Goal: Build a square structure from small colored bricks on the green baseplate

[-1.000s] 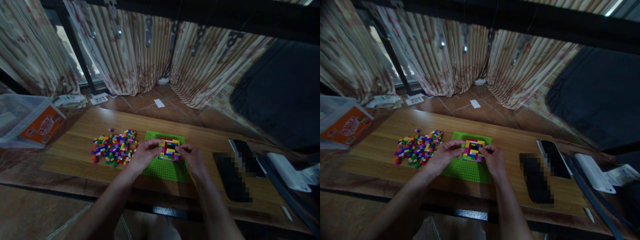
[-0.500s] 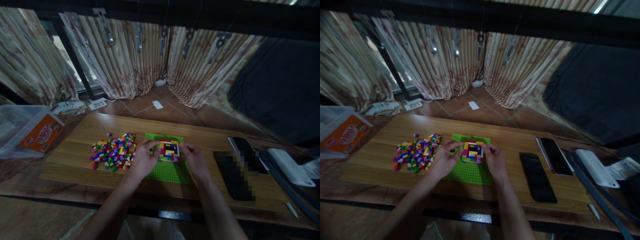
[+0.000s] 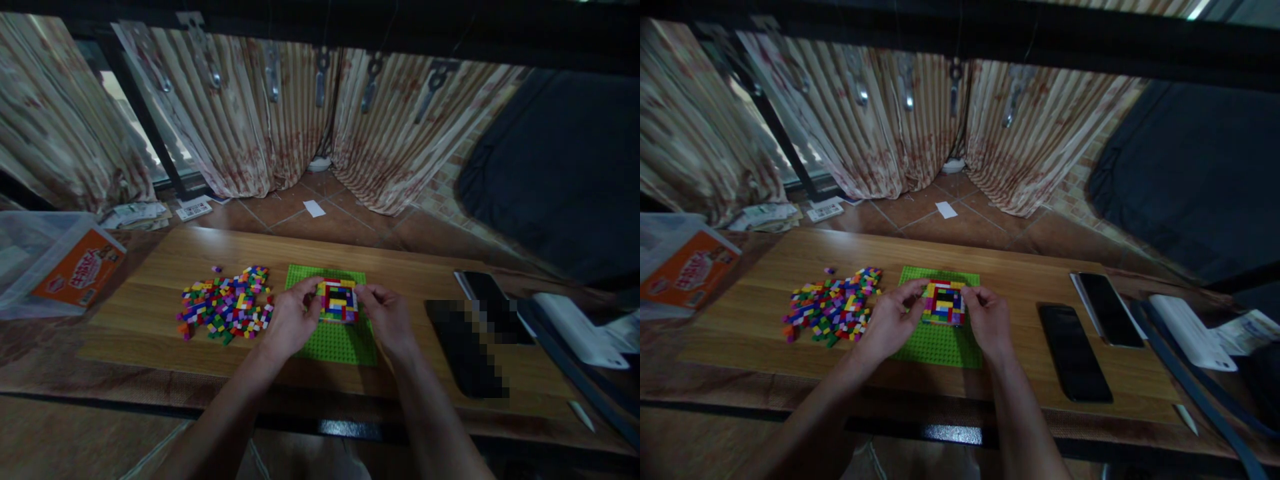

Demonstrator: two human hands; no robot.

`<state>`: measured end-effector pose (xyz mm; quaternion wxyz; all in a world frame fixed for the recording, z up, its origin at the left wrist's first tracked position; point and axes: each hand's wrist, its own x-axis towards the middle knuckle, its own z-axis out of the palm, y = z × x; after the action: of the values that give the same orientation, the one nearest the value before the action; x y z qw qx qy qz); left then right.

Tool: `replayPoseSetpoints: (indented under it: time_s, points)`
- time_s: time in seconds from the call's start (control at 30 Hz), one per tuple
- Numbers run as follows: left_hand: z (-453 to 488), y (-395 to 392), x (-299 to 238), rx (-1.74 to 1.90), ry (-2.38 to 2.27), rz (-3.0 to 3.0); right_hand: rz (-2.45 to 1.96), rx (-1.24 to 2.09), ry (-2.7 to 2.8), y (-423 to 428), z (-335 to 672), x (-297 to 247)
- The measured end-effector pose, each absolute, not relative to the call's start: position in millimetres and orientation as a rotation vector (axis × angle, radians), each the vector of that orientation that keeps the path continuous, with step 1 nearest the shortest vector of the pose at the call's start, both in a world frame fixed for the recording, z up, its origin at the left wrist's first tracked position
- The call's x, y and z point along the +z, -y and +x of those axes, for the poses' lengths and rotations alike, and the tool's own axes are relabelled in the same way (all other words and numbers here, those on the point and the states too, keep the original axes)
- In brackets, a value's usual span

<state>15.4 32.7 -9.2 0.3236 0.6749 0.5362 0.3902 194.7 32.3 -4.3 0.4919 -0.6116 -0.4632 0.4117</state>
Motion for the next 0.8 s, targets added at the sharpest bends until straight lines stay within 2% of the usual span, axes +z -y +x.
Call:
replayPoseSetpoints:
  time_s: [0.37, 0.8]
  points:
    - [12.8, -34.6, -11.1, 1.047, -1.452, 1.922, -1.484, 0.997, 1.14, -32.0, 195.5, -4.4]
    - [19.2, -37.8, -18.4, 1.009, -1.518, 1.758, -1.51, 1.014, 1.142, -33.0, 195.0, -12.8]
